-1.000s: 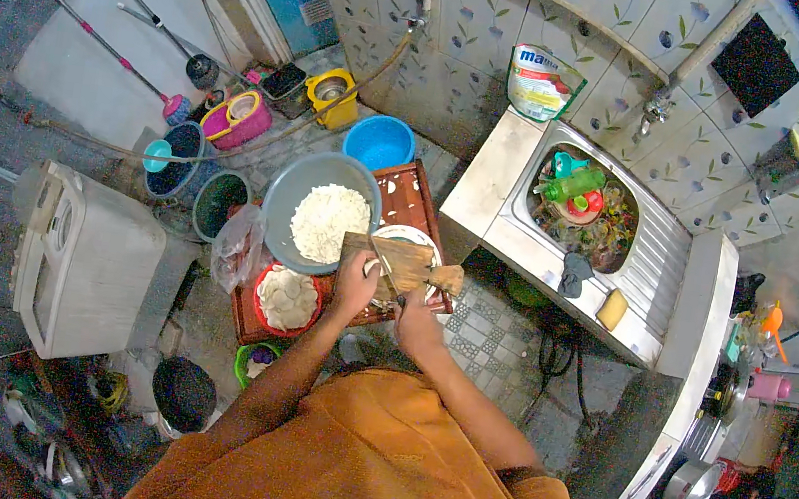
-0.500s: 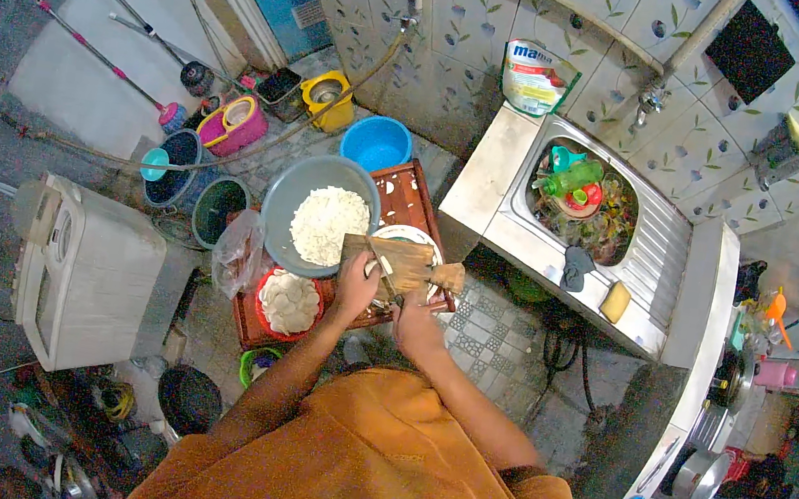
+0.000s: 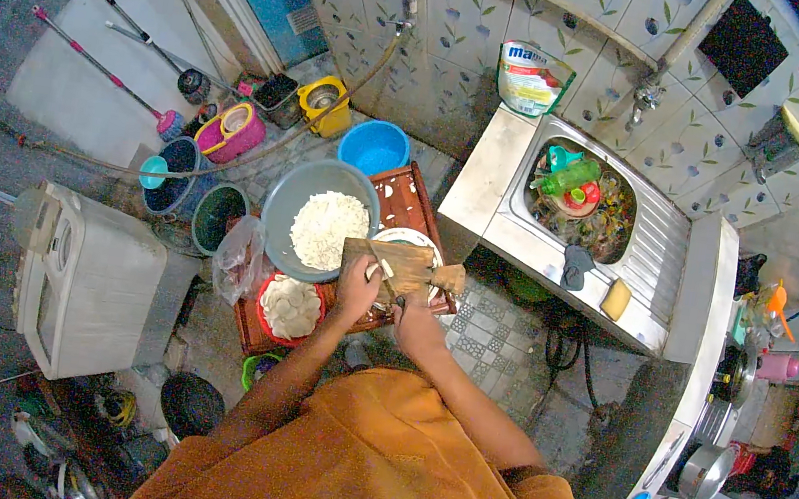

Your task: Cutting a white block of food into small pieces on a wooden board using a knife.

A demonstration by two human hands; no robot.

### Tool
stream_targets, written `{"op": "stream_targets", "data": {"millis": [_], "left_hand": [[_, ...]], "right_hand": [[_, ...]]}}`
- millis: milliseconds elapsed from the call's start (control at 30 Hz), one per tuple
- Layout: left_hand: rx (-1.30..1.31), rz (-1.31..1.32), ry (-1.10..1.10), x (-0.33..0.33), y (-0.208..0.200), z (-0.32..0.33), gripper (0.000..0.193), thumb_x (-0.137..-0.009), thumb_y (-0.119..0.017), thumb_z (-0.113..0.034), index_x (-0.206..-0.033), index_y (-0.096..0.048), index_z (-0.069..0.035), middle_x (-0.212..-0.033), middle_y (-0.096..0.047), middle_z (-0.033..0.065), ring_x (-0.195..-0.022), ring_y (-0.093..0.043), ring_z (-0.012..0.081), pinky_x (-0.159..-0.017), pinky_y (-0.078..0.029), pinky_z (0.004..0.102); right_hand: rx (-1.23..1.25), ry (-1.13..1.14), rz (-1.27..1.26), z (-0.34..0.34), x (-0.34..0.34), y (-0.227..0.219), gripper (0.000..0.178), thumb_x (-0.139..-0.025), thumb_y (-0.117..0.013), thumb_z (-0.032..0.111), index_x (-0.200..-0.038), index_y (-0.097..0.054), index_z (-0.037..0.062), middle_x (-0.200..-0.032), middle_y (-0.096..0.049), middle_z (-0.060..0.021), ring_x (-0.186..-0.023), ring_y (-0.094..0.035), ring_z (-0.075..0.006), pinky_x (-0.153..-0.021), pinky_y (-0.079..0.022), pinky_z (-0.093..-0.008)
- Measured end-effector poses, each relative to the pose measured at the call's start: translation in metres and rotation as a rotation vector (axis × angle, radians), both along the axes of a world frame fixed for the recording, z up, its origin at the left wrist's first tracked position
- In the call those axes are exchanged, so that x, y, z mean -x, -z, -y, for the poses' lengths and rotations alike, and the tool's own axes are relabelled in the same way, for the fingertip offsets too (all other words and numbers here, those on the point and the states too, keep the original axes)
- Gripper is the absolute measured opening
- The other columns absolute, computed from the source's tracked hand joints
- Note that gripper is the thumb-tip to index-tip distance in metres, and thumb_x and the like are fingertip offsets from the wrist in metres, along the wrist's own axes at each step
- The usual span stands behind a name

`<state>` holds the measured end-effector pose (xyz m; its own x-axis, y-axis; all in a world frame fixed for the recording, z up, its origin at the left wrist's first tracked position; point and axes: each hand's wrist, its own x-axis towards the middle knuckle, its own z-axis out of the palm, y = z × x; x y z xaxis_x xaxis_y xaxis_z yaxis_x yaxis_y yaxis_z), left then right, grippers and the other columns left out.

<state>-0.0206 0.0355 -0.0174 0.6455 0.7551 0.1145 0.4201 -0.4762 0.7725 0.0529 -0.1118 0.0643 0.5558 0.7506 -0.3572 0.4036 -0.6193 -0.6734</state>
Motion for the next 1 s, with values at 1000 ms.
{"op": "stream_targets", "data": {"millis": [1000], "left_hand": [[-0.216,-0.156,-0.091,-0.025,0.029,-0.005,0.013,-0.082,-0.048,-0.007,-0.089,-0.053,0.003,-0.092,-0.055,0.0225,-0.094,-0.050,0.0400,-0.084,-0.036,0.0509]], "right_hand": [[0.151,-0.024,0.086,-0.015,0.004,-0.004,0.032,-0.093,-0.048,0.025,-0.108,-0.040,-0.0031,-0.074,-0.061,-0.0298,-0.072,-0.062,-0.0457,-0.064,-0.050,-0.0541]]}}
